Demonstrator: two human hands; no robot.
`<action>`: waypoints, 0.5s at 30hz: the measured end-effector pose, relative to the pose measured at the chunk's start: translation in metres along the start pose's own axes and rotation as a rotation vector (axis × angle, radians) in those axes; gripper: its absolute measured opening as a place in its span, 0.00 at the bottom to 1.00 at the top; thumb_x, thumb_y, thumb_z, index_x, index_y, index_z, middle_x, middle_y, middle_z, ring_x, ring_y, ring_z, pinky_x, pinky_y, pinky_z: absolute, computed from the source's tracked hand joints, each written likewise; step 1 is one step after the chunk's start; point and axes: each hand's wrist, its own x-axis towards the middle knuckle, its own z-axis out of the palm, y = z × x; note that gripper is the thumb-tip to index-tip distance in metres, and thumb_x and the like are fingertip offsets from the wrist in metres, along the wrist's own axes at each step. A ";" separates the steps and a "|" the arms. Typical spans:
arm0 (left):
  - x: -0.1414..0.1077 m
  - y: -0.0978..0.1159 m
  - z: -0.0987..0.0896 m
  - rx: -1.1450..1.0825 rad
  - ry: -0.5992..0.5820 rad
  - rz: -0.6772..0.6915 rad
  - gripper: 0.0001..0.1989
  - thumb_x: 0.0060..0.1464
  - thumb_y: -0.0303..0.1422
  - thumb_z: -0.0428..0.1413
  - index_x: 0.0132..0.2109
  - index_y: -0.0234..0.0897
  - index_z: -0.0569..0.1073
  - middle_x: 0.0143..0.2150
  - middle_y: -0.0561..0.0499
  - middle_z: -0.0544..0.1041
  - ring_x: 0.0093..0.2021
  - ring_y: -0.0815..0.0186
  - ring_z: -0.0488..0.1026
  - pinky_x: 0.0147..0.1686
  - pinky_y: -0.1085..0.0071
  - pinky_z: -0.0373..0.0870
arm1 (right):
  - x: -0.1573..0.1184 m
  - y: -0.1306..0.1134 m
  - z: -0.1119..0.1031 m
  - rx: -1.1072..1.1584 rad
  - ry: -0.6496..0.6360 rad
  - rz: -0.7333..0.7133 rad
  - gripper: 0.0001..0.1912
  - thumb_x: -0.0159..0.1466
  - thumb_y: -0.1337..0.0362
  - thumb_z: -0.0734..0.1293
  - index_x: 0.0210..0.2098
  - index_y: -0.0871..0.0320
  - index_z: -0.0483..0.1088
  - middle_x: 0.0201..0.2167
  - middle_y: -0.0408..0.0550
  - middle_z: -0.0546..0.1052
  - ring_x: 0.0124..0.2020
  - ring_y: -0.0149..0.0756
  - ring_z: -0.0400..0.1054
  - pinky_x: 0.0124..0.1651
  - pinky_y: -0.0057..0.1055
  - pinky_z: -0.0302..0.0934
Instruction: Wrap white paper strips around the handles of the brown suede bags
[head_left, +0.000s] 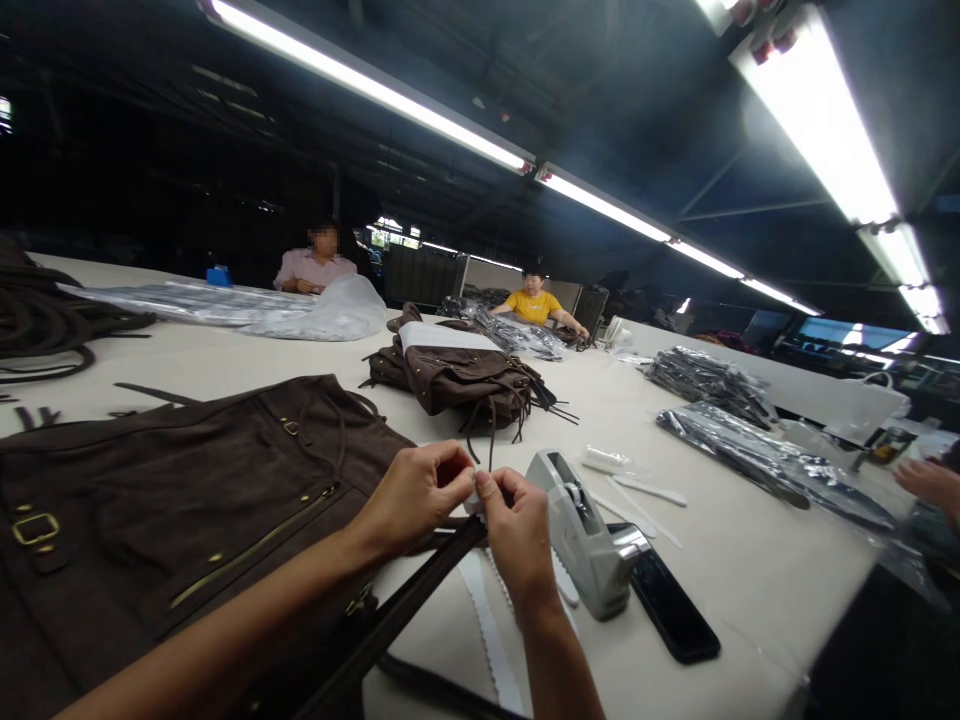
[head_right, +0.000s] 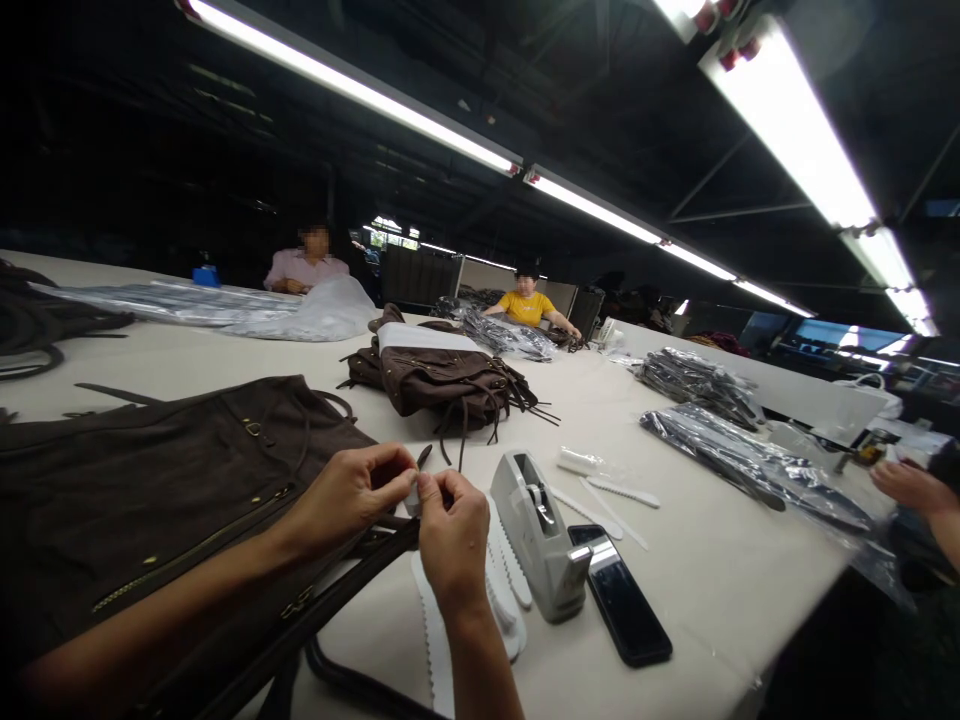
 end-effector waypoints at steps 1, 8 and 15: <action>0.000 0.000 0.001 -0.047 -0.027 0.003 0.12 0.55 0.38 0.53 0.29 0.34 0.72 0.23 0.56 0.68 0.24 0.72 0.63 0.25 0.78 0.59 | 0.001 0.000 -0.001 0.061 -0.016 0.018 0.19 0.63 0.51 0.63 0.23 0.59 0.67 0.20 0.41 0.66 0.24 0.31 0.57 0.27 0.26 0.52; -0.008 0.003 0.004 0.077 -0.010 0.227 0.13 0.61 0.34 0.52 0.30 0.33 0.72 0.26 0.52 0.71 0.27 0.70 0.67 0.28 0.75 0.62 | -0.008 0.001 -0.011 0.260 -0.076 0.080 0.20 0.62 0.50 0.65 0.26 0.61 0.68 0.21 0.41 0.64 0.24 0.29 0.54 0.26 0.25 0.51; -0.041 0.029 0.015 0.516 0.009 0.989 0.13 0.62 0.24 0.46 0.30 0.34 0.69 0.25 0.52 0.68 0.25 0.69 0.61 0.25 0.70 0.55 | -0.062 0.002 -0.032 0.263 0.075 0.080 0.20 0.63 0.50 0.65 0.25 0.60 0.66 0.22 0.42 0.64 0.26 0.30 0.55 0.29 0.25 0.56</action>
